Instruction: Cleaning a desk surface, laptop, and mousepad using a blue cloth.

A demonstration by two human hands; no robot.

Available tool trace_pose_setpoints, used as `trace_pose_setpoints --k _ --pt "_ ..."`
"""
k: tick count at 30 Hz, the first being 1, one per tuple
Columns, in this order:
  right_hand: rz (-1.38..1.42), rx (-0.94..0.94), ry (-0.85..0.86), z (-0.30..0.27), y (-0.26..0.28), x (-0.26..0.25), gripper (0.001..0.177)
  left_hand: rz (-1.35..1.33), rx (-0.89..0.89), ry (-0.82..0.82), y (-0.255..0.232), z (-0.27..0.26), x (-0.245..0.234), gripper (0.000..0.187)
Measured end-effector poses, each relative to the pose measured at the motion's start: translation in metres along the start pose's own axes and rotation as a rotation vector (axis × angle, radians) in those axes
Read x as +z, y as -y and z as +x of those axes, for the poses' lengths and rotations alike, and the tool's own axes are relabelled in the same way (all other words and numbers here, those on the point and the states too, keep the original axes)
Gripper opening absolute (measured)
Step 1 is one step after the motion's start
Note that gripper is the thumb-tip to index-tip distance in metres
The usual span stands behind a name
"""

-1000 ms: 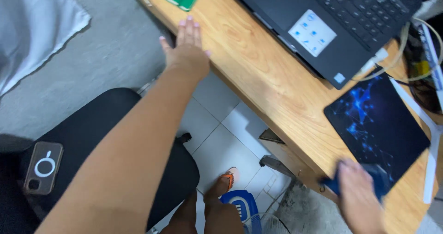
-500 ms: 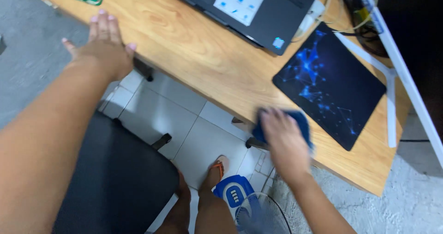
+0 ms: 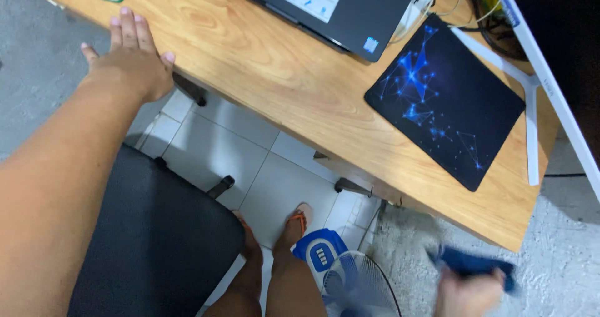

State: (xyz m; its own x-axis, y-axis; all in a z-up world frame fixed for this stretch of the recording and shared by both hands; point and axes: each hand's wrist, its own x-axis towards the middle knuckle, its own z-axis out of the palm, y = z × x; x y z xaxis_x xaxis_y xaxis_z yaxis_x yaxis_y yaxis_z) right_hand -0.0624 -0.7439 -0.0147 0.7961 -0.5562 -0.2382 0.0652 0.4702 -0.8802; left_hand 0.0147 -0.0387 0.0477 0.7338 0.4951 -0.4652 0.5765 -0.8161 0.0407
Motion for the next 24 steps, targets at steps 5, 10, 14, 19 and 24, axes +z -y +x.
trace_pose_setpoints --k 5,10,14,19,24 --pt "0.110 0.142 -0.021 0.034 -0.023 0.052 0.043 0.024 0.025 -0.039 0.005 0.000 0.003 0.071" --pt "0.371 0.354 0.000 0.041 0.002 0.046 0.047 0.023 0.030 -0.036 0.005 -0.004 0.003 0.072" --pt "0.150 0.253 -0.040 0.067 0.000 0.030 0.051 0.002 0.044 -0.059 -0.001 -0.002 0.007 0.071" --pt "0.498 0.326 0.093 0.048 -0.043 0.089 0.059 -0.015 0.007 -0.015 0.000 -0.006 0.000 0.072" --pt "0.464 0.678 0.138 0.044 -0.055 0.103 0.065 -0.008 0.037 -0.049 0.001 -0.006 0.004 0.072"
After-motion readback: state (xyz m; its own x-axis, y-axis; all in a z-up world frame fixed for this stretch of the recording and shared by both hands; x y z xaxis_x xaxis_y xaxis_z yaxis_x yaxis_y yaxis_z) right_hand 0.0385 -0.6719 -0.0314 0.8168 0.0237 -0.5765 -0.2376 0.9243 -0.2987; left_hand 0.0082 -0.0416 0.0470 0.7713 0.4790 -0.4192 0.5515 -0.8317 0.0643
